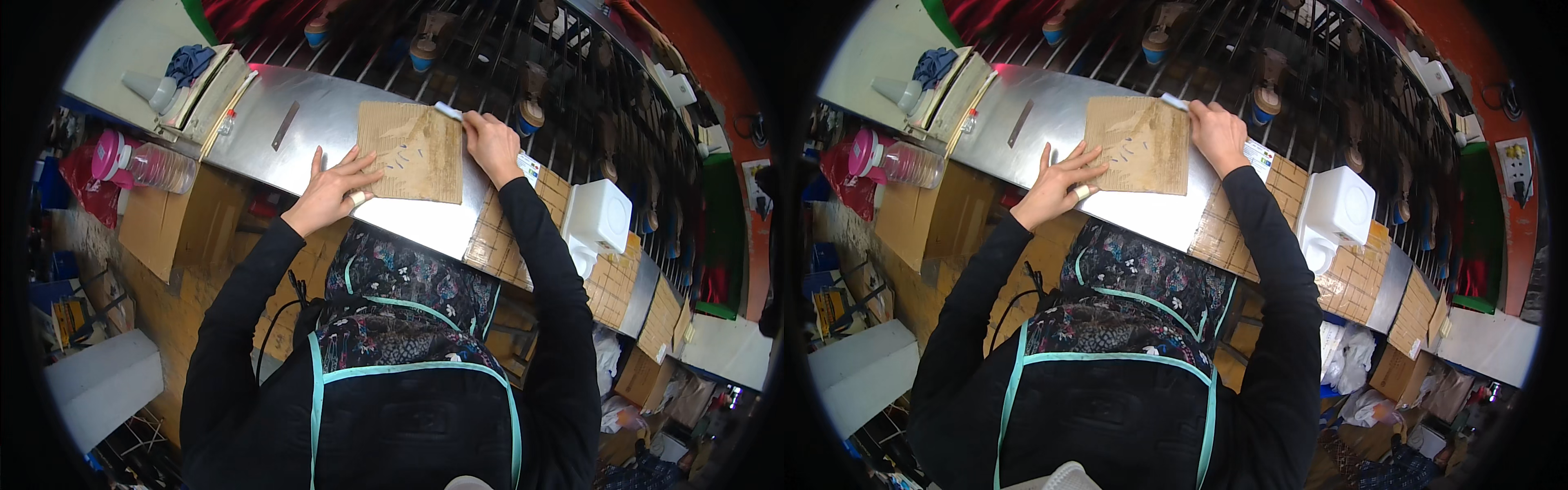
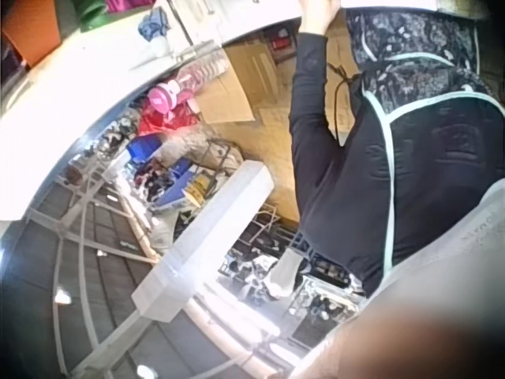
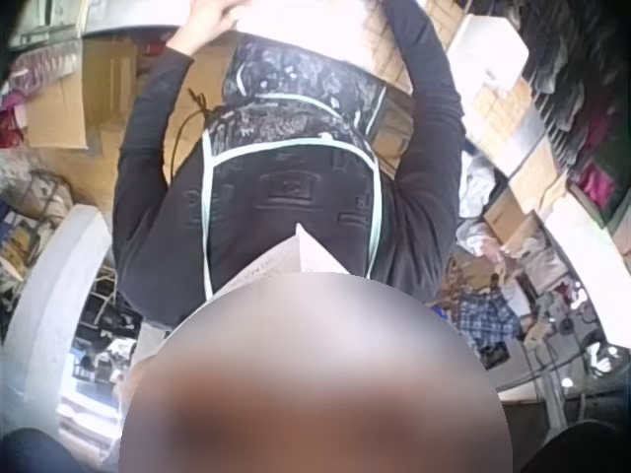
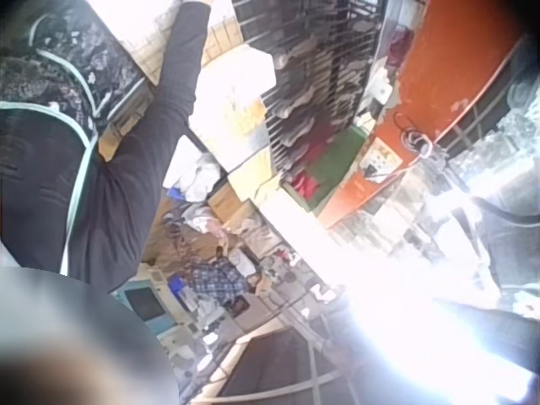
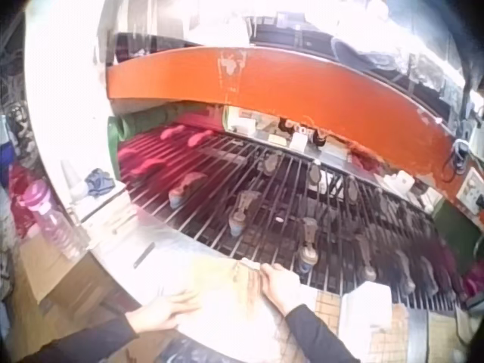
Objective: The person applies glue to the sole of a blue and beige shoe using a small brush. They repeatedly dip the brush into a white container and spread the adhesive across the sole surface.
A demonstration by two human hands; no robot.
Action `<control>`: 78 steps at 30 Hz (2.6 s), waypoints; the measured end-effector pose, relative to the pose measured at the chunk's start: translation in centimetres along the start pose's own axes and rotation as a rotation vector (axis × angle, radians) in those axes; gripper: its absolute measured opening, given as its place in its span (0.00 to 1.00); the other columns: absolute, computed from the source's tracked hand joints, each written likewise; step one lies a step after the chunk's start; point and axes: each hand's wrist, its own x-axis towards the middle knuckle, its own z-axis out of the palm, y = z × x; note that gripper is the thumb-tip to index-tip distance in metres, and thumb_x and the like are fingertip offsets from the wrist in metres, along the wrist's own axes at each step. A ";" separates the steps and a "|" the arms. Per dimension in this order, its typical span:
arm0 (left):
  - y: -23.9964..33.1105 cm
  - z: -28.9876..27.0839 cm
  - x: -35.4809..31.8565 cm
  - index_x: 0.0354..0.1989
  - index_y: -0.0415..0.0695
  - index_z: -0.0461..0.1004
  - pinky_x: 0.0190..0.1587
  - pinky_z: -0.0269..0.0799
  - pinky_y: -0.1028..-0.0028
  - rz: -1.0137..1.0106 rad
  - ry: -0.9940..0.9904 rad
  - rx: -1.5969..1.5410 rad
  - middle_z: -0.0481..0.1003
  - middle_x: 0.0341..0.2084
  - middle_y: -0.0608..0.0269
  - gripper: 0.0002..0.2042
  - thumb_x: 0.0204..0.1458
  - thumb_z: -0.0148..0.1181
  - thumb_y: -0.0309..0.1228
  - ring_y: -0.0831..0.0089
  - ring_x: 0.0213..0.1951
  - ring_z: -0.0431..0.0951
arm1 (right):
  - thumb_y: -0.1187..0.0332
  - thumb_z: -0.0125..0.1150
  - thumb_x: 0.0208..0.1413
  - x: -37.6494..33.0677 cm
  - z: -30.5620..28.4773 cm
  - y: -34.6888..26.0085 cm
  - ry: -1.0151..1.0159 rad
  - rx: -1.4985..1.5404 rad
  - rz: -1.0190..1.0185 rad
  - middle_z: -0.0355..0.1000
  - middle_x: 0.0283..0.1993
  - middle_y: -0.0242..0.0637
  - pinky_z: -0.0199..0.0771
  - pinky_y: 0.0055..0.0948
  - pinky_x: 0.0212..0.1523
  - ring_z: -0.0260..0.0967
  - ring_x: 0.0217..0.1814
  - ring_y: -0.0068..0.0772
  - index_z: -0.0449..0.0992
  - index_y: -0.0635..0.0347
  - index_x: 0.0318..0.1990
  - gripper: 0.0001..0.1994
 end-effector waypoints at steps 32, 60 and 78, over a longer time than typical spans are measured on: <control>0.4 2.1 -0.8 0.64 0.53 0.66 0.61 0.16 0.30 -0.268 0.171 -0.058 0.58 0.68 0.69 0.30 0.52 0.60 0.48 0.62 0.72 0.45 | 0.73 0.56 0.49 -3.4 0.3 -7.9 -0.152 -0.277 -0.020 0.72 0.30 0.43 0.75 0.41 0.26 0.75 0.25 0.46 0.76 0.50 0.46 0.15; -1.2 -0.5 1.3 0.66 0.54 0.64 0.64 0.13 0.37 -0.090 -0.077 -0.177 0.58 0.68 0.66 0.32 0.49 0.63 0.34 0.65 0.74 0.40 | 0.66 0.58 0.59 -27.9 -19.0 1.5 0.215 -0.289 0.856 0.73 0.29 0.31 0.56 0.36 0.40 0.68 0.29 0.34 0.78 0.52 0.35 0.04; -1.2 -0.8 0.8 0.65 0.54 0.64 0.64 0.14 0.36 -0.069 -0.069 -0.134 0.58 0.68 0.65 0.34 0.46 0.67 0.40 0.64 0.74 0.40 | 0.65 0.57 0.61 -28.8 -18.7 2.0 0.299 0.803 1.454 0.69 0.22 0.28 0.58 0.19 0.27 0.62 0.25 0.16 0.78 0.60 0.37 0.09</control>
